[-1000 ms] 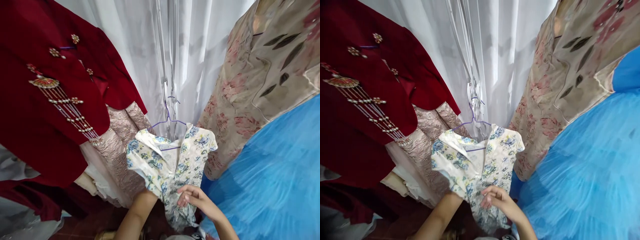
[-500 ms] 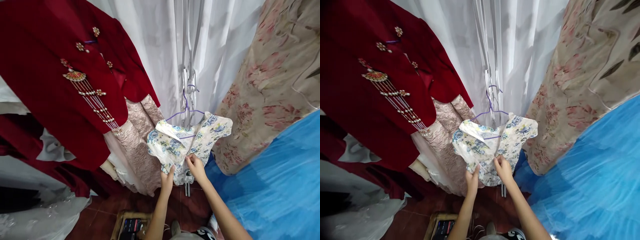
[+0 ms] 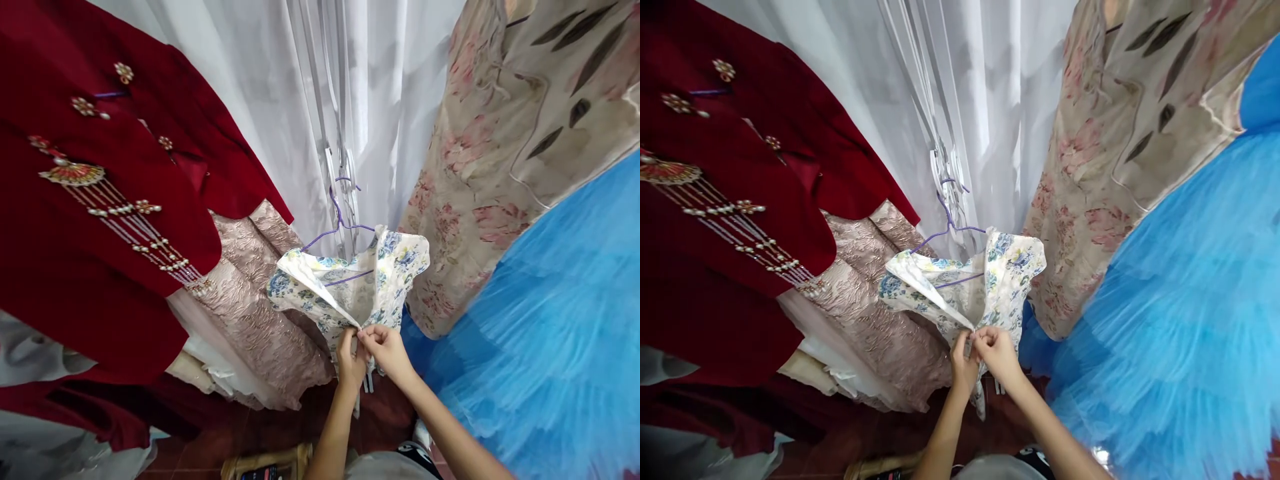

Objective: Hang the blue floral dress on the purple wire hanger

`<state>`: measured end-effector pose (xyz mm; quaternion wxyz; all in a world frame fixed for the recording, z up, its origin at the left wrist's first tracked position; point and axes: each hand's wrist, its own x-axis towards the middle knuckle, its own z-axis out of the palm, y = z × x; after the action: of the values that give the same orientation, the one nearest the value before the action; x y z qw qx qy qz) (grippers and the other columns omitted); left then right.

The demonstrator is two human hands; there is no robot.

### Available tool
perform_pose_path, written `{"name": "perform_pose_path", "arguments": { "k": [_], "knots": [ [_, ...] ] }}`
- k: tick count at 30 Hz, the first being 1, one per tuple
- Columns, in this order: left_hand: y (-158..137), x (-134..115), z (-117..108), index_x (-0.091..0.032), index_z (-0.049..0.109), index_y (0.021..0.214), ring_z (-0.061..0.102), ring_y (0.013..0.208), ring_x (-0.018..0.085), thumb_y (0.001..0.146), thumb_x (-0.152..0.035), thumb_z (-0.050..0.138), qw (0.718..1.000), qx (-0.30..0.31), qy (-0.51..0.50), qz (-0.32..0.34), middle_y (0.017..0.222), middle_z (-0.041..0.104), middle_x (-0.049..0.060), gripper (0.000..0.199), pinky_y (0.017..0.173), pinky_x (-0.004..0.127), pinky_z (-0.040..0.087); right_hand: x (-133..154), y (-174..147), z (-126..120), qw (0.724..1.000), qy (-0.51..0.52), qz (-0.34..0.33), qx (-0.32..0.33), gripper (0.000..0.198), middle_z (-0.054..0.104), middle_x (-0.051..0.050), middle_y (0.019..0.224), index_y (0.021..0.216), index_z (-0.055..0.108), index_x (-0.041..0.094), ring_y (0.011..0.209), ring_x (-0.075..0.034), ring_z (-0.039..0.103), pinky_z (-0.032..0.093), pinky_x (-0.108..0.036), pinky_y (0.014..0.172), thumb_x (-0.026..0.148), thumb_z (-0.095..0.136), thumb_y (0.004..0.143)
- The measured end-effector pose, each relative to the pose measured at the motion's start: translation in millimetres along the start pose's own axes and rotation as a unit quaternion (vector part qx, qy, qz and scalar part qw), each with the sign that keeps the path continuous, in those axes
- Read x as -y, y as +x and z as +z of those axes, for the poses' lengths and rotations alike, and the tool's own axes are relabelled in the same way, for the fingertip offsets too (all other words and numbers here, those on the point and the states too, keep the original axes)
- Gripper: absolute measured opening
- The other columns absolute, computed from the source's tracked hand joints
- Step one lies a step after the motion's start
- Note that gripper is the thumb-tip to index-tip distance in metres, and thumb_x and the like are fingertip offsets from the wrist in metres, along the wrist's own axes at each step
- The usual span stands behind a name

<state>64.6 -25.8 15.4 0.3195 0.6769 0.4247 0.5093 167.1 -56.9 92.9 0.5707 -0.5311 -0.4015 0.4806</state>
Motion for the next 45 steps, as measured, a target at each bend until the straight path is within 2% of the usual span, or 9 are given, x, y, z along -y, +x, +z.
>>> {"name": "perform_pose_path", "arguments": {
  "k": [8,14,20,23,27,32,38,41,45],
  "knots": [
    [-9.6,0.4,-27.0,-0.02,0.053,0.074,0.056,0.066,0.014,0.095,-0.029,0.052,0.996,0.016,0.066,0.053,0.068,0.056,-0.001,0.023,0.066,0.023,0.045,123.7,63.4,8.9,0.992,0.005,-0.121,0.032,0.041,0.053,0.002,0.039,0.048,0.06,0.018,0.036,-0.007,0.035,0.032,-0.023,0.041,0.042,0.073,0.077],
    [-20.9,6.9,-49.9,-0.02,0.054,0.074,0.06,0.072,0.017,0.094,-0.03,0.055,0.996,0.033,0.088,0.013,0.073,0.061,0.001,0.022,0.069,0.025,0.047,157.5,81.2,30.8,0.986,0.038,-0.16,0.04,0.031,0.056,0.002,0.044,0.06,0.068,0.015,0.037,-0.006,0.035,0.027,-0.022,0.039,0.04,0.071,0.077],
    [3.5,-8.8,-70.6,-0.019,0.066,0.082,0.066,0.088,0.021,0.091,-0.029,0.063,0.987,0.126,0.072,0.071,0.087,0.067,0.005,0.013,0.081,0.033,0.054,159.4,74.8,29.7,0.978,0.035,-0.207,-0.02,0.03,0.056,0.003,0.045,0.068,0.07,0.015,0.04,-0.008,0.038,0.028,-0.022,0.04,0.043,0.07,0.079],
    [58.0,-51.0,-92.7,-0.019,0.067,0.105,0.064,0.109,0.025,0.092,-0.029,0.065,0.98,0.042,0.077,0.177,0.113,0.066,0.011,0.017,0.094,0.041,0.054,157.3,66.9,30.0,0.979,0.028,-0.201,-0.032,0.031,0.056,0.003,0.044,0.073,0.071,0.014,0.038,-0.008,0.037,0.029,-0.021,0.04,0.044,0.07,0.079],
    [147.2,-121.9,-114.1,-0.022,0.049,0.143,0.066,0.095,0.016,0.103,-0.025,0.045,0.952,-0.004,0.128,0.278,0.142,0.053,0.016,0.041,0.084,0.033,0.057,153.9,59.8,28.5,0.981,0.016,-0.194,-0.018,0.03,0.055,0.003,0.042,0.071,0.068,0.015,0.037,-0.008,0.039,0.031,-0.021,0.042,0.043,0.069,0.081],
    [200.5,-167.3,-107.3,-0.019,0.068,0.108,0.065,0.096,0.017,0.104,-0.024,0.045,0.894,0.112,0.242,0.361,0.098,0.069,0.005,0.023,0.088,0.03,0.052,146.3,62.8,21.5,0.974,-0.016,-0.224,-0.009,0.031,0.056,0.003,0.043,0.072,0.066,0.016,0.039,-0.009,0.045,0.035,-0.022,0.045,0.045,0.068,0.083],
    [207.3,-175.0,-113.2,-0.017,0.066,0.097,0.064,0.088,0.015,0.103,-0.022,0.045,0.905,-0.031,0.222,0.362,0.091,0.068,0.004,0.023,0.082,0.027,0.051,115.0,71.7,21.1,0.98,-0.023,-0.195,-0.016,0.031,0.049,0.005,0.041,0.064,0.057,0.02,0.037,-0.009,0.039,0.031,-0.022,0.043,0.045,0.065,0.079],
    [228.2,-161.5,-153.3,-0.017,0.066,0.099,0.064,0.091,0.017,0.102,-0.026,0.046,0.913,-0.124,0.217,0.322,0.095,0.069,0.005,0.022,0.086,0.029,0.051,94.9,65.0,18.8,0.985,-0.034,-0.168,0.005,0.027,0.047,0.006,0.044,0.063,0.055,0.02,0.039,-0.009,0.04,0.029,-0.022,0.044,0.041,0.066,0.075],
    [246.8,-104.0,-215.9,-0.015,0.064,0.1,0.063,0.09,0.015,0.1,-0.039,0.049,0.943,-0.123,0.201,0.236,0.094,0.068,0.003,0.029,0.085,0.026,0.05,72.0,45.8,16.0,0.991,-0.044,-0.126,0.029,0.024,0.046,0.006,0.045,0.062,0.054,0.021,0.04,-0.009,0.036,0.026,-0.023,0.044,0.037,0.065,0.075]
  ]
}}
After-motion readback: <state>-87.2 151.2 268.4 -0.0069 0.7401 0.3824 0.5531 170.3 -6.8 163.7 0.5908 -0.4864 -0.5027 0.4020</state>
